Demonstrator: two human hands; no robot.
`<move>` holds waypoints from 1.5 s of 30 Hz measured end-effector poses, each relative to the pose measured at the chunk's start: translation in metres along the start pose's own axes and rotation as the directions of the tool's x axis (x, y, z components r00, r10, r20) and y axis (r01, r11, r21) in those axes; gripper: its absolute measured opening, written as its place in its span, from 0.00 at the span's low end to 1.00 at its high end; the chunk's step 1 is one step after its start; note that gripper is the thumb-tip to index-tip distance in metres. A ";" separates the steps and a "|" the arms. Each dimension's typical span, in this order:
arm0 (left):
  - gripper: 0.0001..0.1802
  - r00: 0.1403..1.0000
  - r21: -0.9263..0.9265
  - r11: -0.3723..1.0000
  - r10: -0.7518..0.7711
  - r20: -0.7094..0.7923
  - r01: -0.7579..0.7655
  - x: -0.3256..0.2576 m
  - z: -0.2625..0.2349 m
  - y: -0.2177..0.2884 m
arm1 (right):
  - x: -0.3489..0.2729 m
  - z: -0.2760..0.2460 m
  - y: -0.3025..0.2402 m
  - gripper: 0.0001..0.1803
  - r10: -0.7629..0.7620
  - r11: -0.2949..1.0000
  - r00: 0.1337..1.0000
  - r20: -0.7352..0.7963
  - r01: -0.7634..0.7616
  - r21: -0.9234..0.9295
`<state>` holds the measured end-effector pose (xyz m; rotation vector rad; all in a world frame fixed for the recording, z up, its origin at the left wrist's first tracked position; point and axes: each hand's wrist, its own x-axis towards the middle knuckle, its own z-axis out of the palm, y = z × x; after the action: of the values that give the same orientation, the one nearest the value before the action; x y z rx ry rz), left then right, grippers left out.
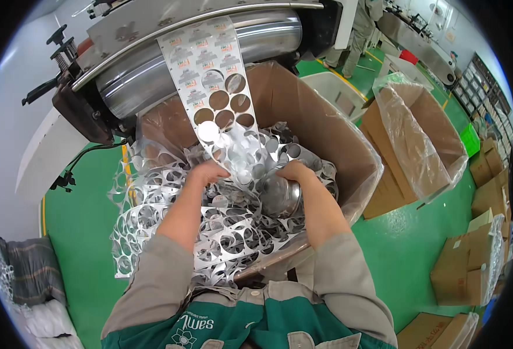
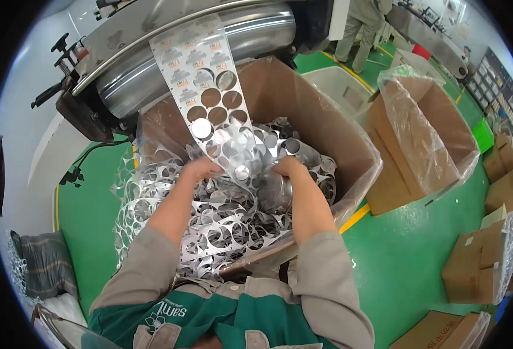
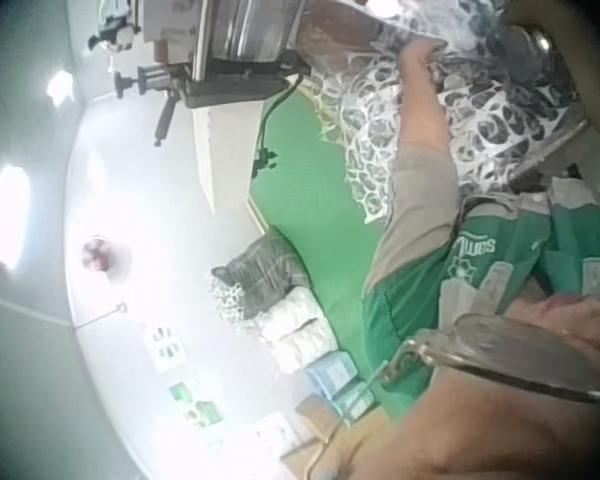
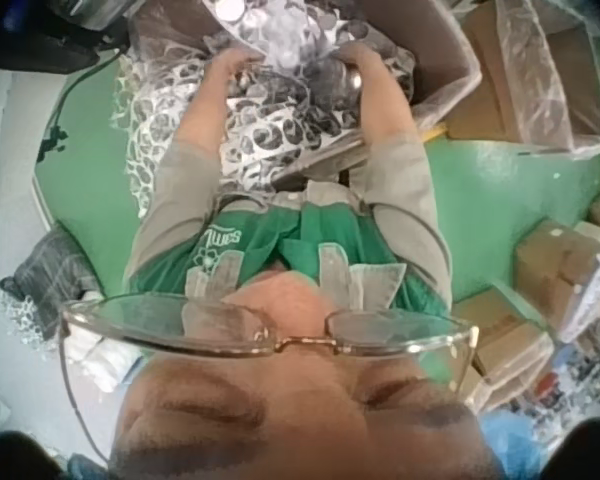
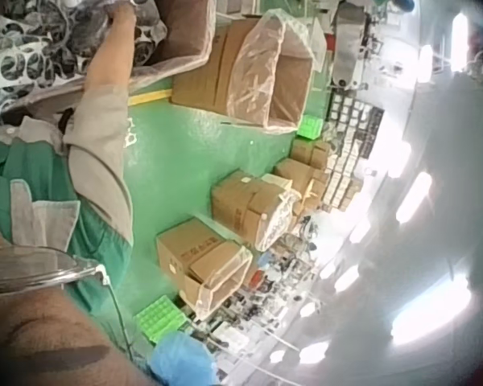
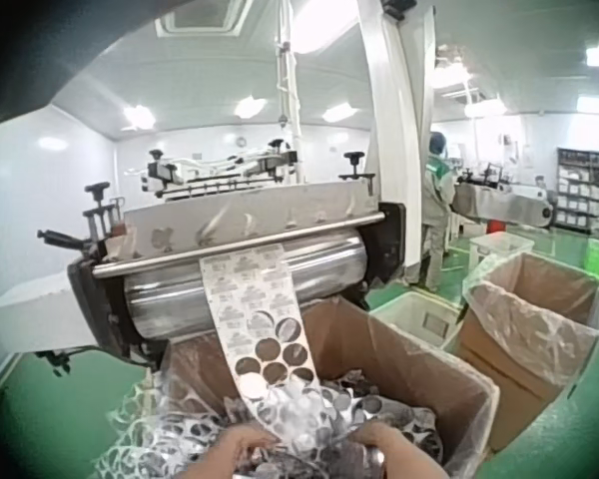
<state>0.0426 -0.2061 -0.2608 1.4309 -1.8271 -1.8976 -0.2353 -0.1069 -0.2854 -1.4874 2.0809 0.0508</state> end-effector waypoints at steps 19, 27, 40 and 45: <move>0.23 0.961 -0.513 0.830 0.093 -0.261 -0.220 0.046 0.011 -0.033 | -0.109 -0.153 -0.082 0.13 -0.191 -0.381 0.697 -0.691 0.596 0.707; 0.20 0.654 0.256 0.959 0.269 -0.707 -0.119 0.076 -0.002 -0.035 | -0.107 -0.153 -0.076 0.15 -0.155 -0.683 0.663 -0.732 0.464 0.564; 0.16 0.971 -0.406 0.906 -0.021 0.238 0.119 0.027 0.019 -0.014 | -0.021 -0.102 -0.058 0.19 -0.132 -0.540 0.844 -0.520 0.379 0.752; 0.36 0.987 -0.295 0.951 -0.128 -0.098 0.094 0.026 -0.005 -0.025 | 0.029 0.011 0.007 0.44 -0.080 0.994 0.981 -0.180 0.093 0.065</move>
<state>0.0446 -0.2209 -0.2936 1.5298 -1.3757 -1.9868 -0.2428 -0.1249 -0.3104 -1.5856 2.1283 -0.1953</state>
